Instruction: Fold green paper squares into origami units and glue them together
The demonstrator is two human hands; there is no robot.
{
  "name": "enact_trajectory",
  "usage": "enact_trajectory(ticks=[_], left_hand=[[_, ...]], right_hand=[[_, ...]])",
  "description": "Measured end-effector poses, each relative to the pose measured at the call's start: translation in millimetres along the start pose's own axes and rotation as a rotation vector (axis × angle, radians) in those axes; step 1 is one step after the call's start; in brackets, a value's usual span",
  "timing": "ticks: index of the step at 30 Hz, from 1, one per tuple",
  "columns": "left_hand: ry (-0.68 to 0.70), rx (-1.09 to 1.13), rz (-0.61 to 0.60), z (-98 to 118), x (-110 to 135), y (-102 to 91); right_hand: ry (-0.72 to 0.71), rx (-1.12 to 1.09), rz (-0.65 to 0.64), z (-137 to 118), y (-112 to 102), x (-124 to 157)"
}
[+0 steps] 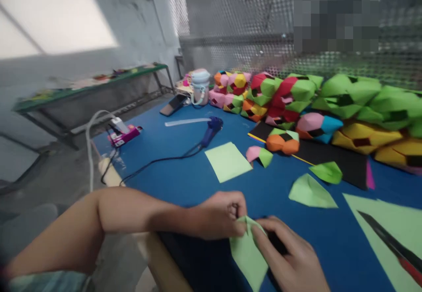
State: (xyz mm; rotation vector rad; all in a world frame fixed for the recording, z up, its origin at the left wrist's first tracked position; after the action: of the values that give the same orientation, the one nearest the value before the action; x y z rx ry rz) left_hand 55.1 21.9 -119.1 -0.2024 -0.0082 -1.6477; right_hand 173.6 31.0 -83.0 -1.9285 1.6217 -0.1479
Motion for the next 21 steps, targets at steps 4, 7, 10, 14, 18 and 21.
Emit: enact_trajectory(ticks=[4, 7, 10, 14, 18, 21], left_hand=[[0.012, 0.014, -0.014, 15, 4, -4.1], [-0.056, 0.023, -0.019, 16, 3, -5.9], [-0.132, 0.002, -0.051, 13, 4, -3.7], [-0.151, -0.034, -0.019, 14, 3, -6.3], [-0.104, -0.060, 0.018, 20, -1, -8.4], [-0.060, -0.058, 0.033, 23, -3, -9.1]], right_hand=[[0.048, -0.010, -0.048, -12, 2, -2], [0.104, -0.037, -0.098, -12, 6, -4], [0.133, -0.054, -0.091, -11, 5, -4], [0.145, -0.071, -0.040, -12, 2, -4], [0.133, -0.085, 0.029, -12, 1, -5], [0.129, -0.104, 0.062, -11, 0, -7]])
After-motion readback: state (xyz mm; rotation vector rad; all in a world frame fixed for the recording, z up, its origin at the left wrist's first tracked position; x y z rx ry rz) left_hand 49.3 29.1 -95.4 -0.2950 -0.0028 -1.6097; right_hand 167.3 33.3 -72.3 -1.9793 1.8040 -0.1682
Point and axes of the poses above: each hand's wrist, its own x-axis away from the middle knuckle, its own y-axis out of the palm, z = x × y, the point moved 9 cm from there along -x, towards the middle knuckle, and after that the axes turned 12 degrees about z, right-handed, at the moved point
